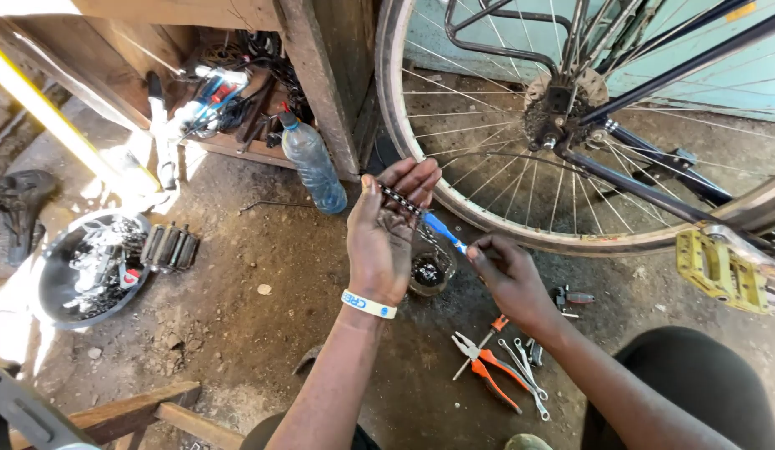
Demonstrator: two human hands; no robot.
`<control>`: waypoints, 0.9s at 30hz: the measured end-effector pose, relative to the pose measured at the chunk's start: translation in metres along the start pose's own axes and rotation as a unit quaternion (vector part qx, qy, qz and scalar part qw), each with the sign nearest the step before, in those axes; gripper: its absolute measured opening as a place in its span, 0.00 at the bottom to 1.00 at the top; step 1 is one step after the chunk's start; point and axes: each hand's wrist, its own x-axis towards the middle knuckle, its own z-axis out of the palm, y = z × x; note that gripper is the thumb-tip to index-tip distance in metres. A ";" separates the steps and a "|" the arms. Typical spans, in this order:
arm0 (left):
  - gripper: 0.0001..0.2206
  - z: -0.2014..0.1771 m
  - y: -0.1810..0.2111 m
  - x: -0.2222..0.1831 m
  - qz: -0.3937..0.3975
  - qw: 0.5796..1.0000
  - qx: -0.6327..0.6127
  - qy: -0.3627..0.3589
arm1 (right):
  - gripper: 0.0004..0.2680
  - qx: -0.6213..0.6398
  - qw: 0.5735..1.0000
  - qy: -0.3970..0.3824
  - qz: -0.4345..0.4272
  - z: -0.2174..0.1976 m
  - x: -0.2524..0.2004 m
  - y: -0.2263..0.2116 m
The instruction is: Cleaning a bicycle chain using a brush and cleaning solution at a repair station.
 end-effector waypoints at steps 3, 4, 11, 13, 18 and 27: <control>0.23 -0.004 -0.001 0.000 -0.016 0.998 -0.061 -0.004 | 0.06 0.055 0.998 0.022 0.002 0.007 0.001 -0.006; 0.21 -0.003 -0.005 0.000 -0.028 0.994 -0.105 -0.025 | 0.06 0.099 0.995 0.010 -0.015 0.012 0.003 -0.011; 0.16 -0.001 -0.002 0.003 -0.030 0.977 -0.206 -0.051 | 0.06 0.216 0.975 -0.002 -0.054 0.027 0.021 -0.019; 0.15 0.000 0.000 0.001 -0.033 0.976 -0.210 -0.050 | 0.06 0.214 0.975 -0.015 -0.056 0.027 0.024 -0.019; 0.15 0.002 0.001 -0.001 -0.032 0.978 -0.202 -0.043 | 0.07 0.217 0.975 -0.029 -0.036 0.025 0.021 -0.025; 0.14 0.012 -0.014 -0.010 -0.007 0.999 0.011 0.046 | 0.04 0.072 0.995 -0.002 -0.076 0.018 0.018 -0.042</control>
